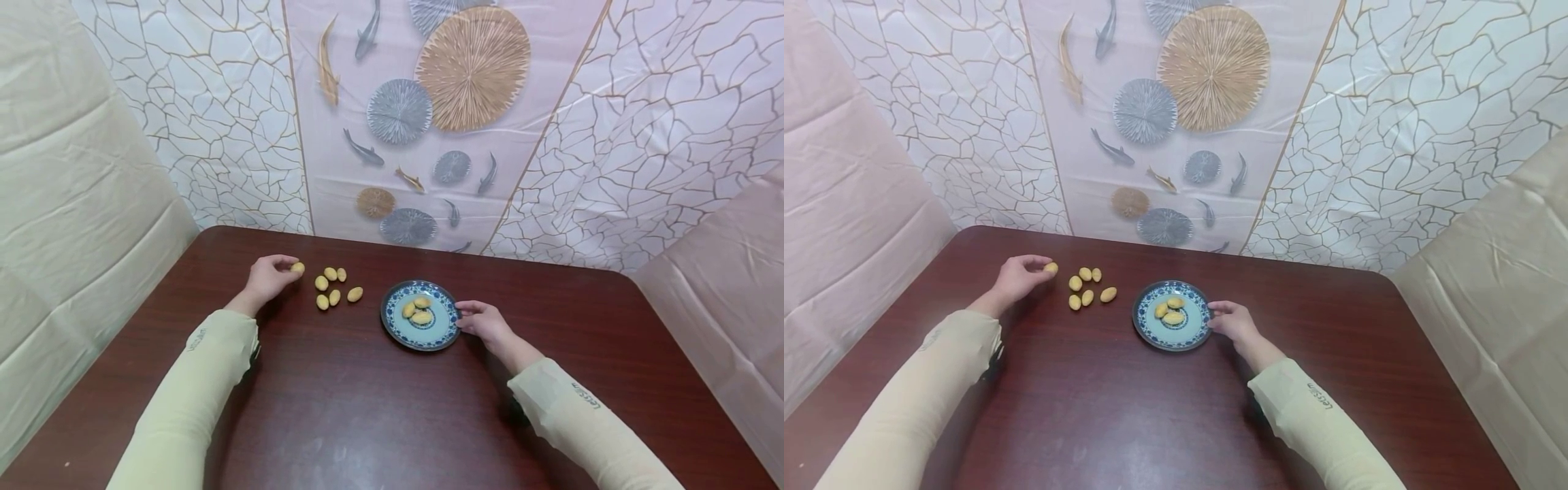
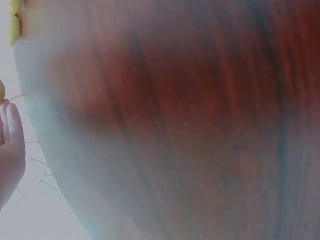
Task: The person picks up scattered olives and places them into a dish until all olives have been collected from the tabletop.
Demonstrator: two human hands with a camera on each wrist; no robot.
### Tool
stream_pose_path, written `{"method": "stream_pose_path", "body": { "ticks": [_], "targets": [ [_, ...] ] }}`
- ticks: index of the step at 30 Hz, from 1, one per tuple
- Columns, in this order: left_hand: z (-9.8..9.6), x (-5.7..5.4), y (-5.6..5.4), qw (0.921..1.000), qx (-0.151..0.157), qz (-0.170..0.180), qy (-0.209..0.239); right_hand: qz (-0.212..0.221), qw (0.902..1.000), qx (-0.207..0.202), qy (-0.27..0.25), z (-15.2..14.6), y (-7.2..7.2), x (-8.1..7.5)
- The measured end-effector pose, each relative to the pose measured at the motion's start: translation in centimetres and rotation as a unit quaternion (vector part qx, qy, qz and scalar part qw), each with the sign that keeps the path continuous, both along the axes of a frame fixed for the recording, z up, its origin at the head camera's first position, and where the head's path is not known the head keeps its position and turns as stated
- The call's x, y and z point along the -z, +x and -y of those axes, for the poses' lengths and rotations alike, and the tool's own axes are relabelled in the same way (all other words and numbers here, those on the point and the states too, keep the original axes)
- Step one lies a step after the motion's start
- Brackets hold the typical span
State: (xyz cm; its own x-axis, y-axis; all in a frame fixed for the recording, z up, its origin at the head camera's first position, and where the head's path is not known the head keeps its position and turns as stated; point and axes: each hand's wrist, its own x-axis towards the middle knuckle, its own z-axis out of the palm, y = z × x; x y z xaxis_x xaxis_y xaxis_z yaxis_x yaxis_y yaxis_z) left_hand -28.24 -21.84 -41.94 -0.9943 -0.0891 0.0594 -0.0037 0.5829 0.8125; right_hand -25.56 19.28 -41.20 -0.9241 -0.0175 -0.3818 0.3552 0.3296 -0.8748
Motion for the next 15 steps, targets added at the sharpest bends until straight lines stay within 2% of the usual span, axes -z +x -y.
{"method": "stream_pose_path", "body": {
  "ticks": [15],
  "targets": [
    [-3.5, -1.6, 0.2, 0.9973, 0.048, 0.005, 0.054, -0.002, 1.0, -0.001, 0.002, 0.0, 0.1, 0.0]
  ]
}}
